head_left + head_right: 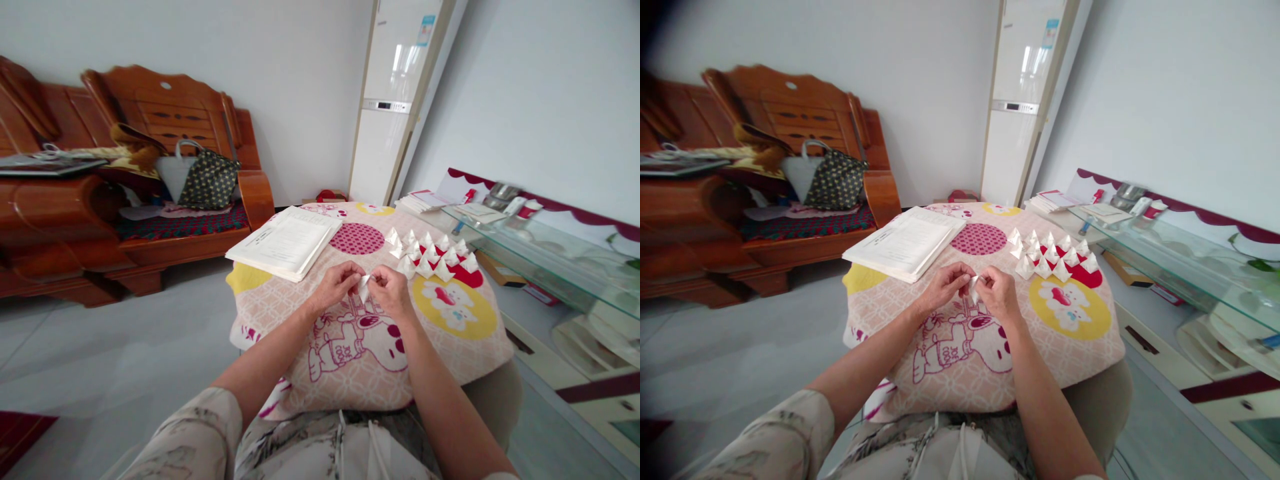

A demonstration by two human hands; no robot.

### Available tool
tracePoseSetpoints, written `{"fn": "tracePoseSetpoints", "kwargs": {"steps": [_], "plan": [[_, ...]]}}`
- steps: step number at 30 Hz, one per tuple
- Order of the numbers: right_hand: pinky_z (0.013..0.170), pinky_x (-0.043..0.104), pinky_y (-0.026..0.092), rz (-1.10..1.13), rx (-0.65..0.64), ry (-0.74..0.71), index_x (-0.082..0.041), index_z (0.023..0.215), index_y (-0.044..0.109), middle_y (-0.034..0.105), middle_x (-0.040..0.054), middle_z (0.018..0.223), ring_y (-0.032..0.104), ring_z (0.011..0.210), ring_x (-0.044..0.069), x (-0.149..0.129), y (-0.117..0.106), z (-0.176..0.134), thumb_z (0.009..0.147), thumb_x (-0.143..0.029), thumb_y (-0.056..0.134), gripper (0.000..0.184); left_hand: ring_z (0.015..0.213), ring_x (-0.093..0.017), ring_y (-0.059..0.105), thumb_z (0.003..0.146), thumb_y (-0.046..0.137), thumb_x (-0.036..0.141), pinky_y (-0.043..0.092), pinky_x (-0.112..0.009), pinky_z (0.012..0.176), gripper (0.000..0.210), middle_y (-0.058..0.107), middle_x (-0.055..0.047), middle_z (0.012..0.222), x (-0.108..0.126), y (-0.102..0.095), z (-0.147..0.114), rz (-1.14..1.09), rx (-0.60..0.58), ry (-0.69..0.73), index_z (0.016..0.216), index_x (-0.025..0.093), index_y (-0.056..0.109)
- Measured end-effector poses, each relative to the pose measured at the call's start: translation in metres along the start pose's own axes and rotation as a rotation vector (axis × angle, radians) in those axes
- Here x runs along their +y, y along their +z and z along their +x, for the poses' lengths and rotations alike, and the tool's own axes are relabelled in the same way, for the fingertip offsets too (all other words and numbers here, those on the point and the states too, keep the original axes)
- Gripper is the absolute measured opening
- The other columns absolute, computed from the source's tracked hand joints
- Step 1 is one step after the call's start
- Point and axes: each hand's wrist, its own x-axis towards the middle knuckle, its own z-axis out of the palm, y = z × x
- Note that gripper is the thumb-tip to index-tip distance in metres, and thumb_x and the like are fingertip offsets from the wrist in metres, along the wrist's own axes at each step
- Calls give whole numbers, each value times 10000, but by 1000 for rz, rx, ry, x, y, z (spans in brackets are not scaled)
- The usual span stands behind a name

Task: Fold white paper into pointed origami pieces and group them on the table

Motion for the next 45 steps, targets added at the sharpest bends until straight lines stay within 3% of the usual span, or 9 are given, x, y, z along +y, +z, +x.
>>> {"fn": "tracePoseSetpoints", "kwargs": {"steps": [9,18,25,32,45], "plan": [[495,231,347,20,-42,-18,-207,667,528,500,-51,549,451,502,111,3,-1,-1,788,-292,617,172,525,-117,589,891,616,522,461,-226,529,400,628,-21,630,0,2,0,-30,-20,-21,902,122,630],[509,249,332,-41,-18,-98,-211,618,470,475,-31,529,463,531,128,2,-3,-4,893,-322,512,299,513,-111,593,899,616,528,469,-215,517,412,625,-17,627,-1,0,1,-34,-31,9,909,116,615],[478,244,369,183,-10,64,-204,625,522,536,-22,470,478,443,121,0,-1,-5,952,-454,472,415,481,-97,576,873,643,554,444,-189,470,427,594,6,596,0,3,0,-24,-12,-38,821,137,566],[436,232,355,318,-89,118,-172,763,667,585,-26,505,482,432,114,-3,-6,-3,783,-406,695,237,473,-94,546,858,644,580,426,-198,469,447,562,21,569,0,3,1,-14,17,-28,795,148,546],[403,213,329,298,-200,140,-172,703,653,595,-22,490,433,390,89,4,-6,-2,821,-360,661,222,525,-78,433,872,622,561,340,-211,516,437,485,36,594,-1,-2,4,128,67,27,726,154,557]]}}
